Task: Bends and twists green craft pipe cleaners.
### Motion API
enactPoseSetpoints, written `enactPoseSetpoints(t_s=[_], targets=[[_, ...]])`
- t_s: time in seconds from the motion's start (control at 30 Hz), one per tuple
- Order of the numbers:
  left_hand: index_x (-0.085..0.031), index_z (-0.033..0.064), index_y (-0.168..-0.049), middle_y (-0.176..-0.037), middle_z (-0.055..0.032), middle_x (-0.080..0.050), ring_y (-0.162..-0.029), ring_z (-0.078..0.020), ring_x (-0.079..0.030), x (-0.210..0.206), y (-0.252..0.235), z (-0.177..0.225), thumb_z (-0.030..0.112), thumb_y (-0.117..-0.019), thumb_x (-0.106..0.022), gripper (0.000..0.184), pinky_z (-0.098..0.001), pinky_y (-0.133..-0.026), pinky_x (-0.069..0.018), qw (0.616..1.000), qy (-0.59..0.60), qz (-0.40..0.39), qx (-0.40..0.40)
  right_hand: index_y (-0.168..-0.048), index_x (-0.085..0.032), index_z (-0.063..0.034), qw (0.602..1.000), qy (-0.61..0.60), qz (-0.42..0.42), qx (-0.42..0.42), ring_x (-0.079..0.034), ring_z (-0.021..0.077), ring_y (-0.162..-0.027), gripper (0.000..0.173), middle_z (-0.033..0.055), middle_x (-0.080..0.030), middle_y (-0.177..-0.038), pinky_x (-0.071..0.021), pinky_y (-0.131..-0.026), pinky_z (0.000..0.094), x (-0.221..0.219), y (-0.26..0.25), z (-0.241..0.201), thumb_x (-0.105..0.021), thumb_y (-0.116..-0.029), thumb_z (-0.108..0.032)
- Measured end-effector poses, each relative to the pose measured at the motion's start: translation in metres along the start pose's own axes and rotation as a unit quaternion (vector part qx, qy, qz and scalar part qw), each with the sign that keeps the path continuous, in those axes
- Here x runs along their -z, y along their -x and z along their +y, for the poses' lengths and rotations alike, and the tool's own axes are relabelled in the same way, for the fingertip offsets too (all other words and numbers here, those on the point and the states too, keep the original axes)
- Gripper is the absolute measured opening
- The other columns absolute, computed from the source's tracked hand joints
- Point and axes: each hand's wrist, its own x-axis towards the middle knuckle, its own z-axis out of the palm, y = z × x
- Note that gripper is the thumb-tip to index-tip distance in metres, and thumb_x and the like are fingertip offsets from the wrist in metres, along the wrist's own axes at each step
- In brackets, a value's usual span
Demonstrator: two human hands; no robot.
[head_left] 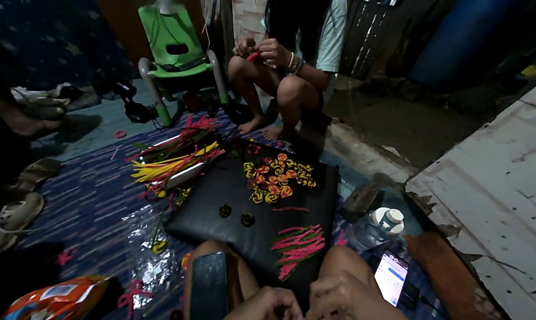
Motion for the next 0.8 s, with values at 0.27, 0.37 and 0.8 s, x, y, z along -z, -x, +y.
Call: enactPoseSetpoints(t_s=[0.27, 0.37, 0.8], targets=[[-0.071, -0.0068, -0.093, -0.085, -0.0075, -0.068, -0.075, -0.0045, -0.060, -0.007, -0.005, -0.020, 0.006, -0.0935, -0.068, 0.014, -0.0214, -0.071, -0.0500, 0.998, 0.057, -0.041, -0.006, -0.085, -0.077, -0.0013, 0.997, 0.039, -0.062, -0.030, -0.071, 0.0284, -0.073, 0.015, 0.0137, -0.071, -0.080, -0.0578, -0.068, 0.0463, 0.001, -0.003, -0.011, -0.074, -0.0902, -0.015], [-0.074, -0.0053, -0.092, -0.088, -0.0121, -0.070, -0.078, -0.0146, -0.065, -0.005, -0.008, -0.012, 0.010, -0.0935, -0.071, 0.016, -0.0319, -0.075, -0.0538, 0.999, -0.046, 0.004, 0.019, -0.103, -0.077, 0.0030, 0.932, 0.119, -0.226, -0.258, -0.070, 0.0327, -0.097, 0.018, 0.0184, -0.074, -0.099, -0.0496, -0.093, 0.0458, 0.031, -0.043, -0.070, -0.067, -0.0959, -0.009], [-0.076, 0.0085, -0.083, -0.092, -0.0065, -0.076, -0.098, -0.0281, -0.072, -0.014, -0.027, -0.018, 0.014, -0.0867, -0.073, 0.007, -0.0442, -0.077, -0.0549, 0.791, -0.533, 0.300, -0.002, -0.092, -0.080, -0.0026, 0.923, 0.279, 0.174, -0.202, -0.074, 0.0299, -0.069, 0.014, 0.0128, -0.075, -0.084, -0.0601, -0.061, 0.0488, -0.059, -0.026, 0.033, -0.070, -0.0891, -0.012]])
